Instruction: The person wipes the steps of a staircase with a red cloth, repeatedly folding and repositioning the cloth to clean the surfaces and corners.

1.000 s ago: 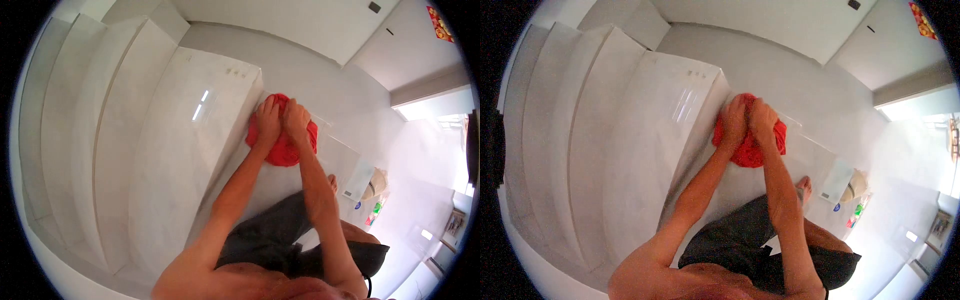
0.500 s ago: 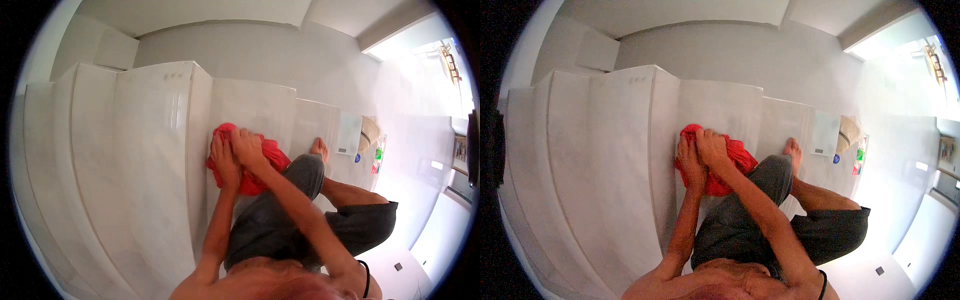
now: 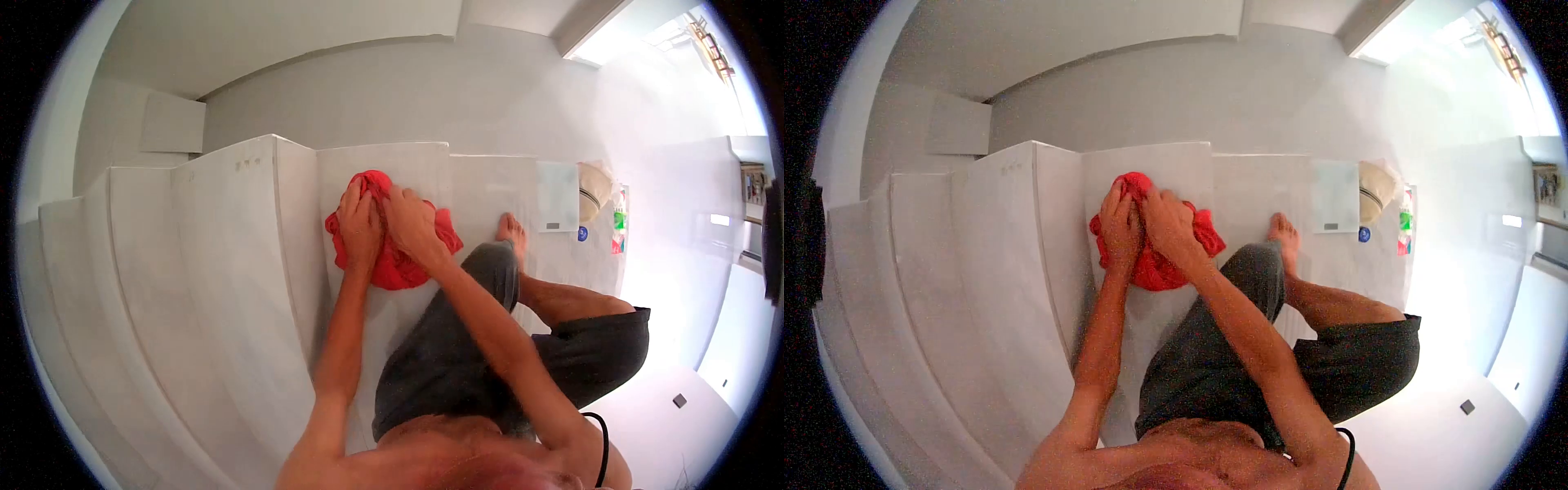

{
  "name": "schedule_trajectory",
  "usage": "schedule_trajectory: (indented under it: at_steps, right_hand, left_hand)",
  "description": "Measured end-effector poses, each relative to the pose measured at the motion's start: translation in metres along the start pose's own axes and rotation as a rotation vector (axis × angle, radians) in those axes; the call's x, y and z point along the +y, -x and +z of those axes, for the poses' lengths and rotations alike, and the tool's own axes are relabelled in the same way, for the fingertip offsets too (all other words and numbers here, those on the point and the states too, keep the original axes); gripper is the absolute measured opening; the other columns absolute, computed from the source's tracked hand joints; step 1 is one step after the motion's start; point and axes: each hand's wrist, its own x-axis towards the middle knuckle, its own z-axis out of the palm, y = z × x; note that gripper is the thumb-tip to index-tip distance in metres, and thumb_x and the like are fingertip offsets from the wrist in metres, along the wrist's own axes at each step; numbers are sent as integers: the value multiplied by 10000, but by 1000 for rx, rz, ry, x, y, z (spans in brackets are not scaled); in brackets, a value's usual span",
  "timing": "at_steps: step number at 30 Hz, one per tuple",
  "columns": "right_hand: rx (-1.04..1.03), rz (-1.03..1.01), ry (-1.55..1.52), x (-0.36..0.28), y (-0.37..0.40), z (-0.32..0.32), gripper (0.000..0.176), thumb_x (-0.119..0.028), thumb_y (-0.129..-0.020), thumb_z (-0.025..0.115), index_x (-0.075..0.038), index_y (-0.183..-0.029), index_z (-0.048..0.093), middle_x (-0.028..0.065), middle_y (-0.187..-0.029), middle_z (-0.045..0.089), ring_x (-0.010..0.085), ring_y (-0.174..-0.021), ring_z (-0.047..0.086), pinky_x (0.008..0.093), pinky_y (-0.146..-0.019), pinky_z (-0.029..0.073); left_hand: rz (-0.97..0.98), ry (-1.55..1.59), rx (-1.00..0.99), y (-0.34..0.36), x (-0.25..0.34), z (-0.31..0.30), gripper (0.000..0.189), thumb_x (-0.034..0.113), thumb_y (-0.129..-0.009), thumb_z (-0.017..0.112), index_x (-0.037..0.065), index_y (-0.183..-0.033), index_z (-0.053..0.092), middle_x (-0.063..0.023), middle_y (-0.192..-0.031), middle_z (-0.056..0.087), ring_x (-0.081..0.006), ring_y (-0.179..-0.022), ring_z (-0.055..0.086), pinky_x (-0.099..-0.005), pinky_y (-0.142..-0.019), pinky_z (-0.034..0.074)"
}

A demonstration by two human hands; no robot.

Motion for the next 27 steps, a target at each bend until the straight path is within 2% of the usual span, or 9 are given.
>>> schedule_trajectory:
  at_steps: [5, 8, 9, 11, 14, 18, 21, 24, 27]
  right_hand:
    - [-273, -77, 46, 22, 43, -28, 420, -208, -875, 651, -46, -1229, 495, 248, -1124, 585, 427, -956, 631, 521, -773, 506]
    - [-177, -79, 253, 12, 61, -29, 468, -152, -862, 643, -41, -1275, 455, 257, -1155, 557, 452, -966, 617, 531, -783, 501]
    - [-167, -35, 260, 16, 60, -24, 477, -143, -860, 639, -42, -1285, 446, 258, -1156, 553, 462, -966, 611, 532, -789, 500]
    - [-154, 51, 272, 30, 57, -7, 496, -123, -856, 630, -43, -1303, 430, 260, -1159, 547, 481, -968, 600, 535, -801, 496]
    - [-164, 123, 143, 38, 21, -29, 417, -113, -875, 582, 18, -1251, 458, 261, -1156, 556, 474, -1007, 606, 524, -811, 515]
    - [166, -96, 94, 72, -41, -44, 389, -62, -806, 614, 57, -1170, 544, 261, -1048, 608, 411, -892, 632, 490, -744, 513]
    - [-94, 225, -66, 80, -80, -73, 393, -11, -754, 603, 54, -1140, 577, 199, -981, 645, 299, -871, 645, 431, -734, 517]
    - [-99, 471, -586, 53, -43, -99, 424, 29, -728, 572, 56, -1152, 575, 140, -1007, 664, 221, -923, 636, 380, -795, 522]
    - [-160, 460, -1219, 69, 0, -90, 401, 29, -756, 558, 57, -1156, 575, 134, -1079, 667, 237, -968, 652, 359, -842, 530]
  left_hand:
    - [36, 29, -36, 29, 22, -2, 307, 74, -912, 587, -52, -1189, 625, -215, -1361, 571, -397, -1239, 538, -471, -1065, 404]
    - [-90, -56, -10, 26, 41, -1, 261, 104, -908, 603, -26, -1133, 630, -193, -1403, 539, -386, -1255, 520, -499, -1022, 412]
    - [-179, -60, -38, 18, 45, 7, 296, 99, -854, 630, -41, -1114, 620, -198, -1258, 614, -385, -1121, 593, -451, -969, 471]
    - [96, -68, 67, 11, 26, 33, 300, 111, -842, 625, -33, -1105, 627, -195, -1242, 621, -379, -1086, 605, -449, -947, 481]
    - [-27, 100, 85, -32, 45, 46, 226, 102, -838, 600, 3, -1037, 642, -182, -1285, 604, -381, -1112, 595, -502, -962, 463]
    - [35, -4, 173, -96, 42, 95, 193, 128, -850, 561, 24, -1000, 625, -155, -1206, 588, -345, -1116, 536, -466, -948, 460]
    - [-181, 94, 46, -121, 69, 90, 168, 131, -865, 558, 21, -980, 615, -191, -1068, 592, -381, -959, 606, -507, -805, 513]
    - [-287, 154, -22, -109, 80, 53, 134, 126, -879, 565, 23, -951, 613, -204, -1019, 597, -402, -913, 633, -514, -760, 533]
    - [-303, 175, -50, -86, 105, 6, 91, 96, -872, 580, 19, -915, 604, -210, -987, 598, -404, -889, 651, -490, -732, 548]
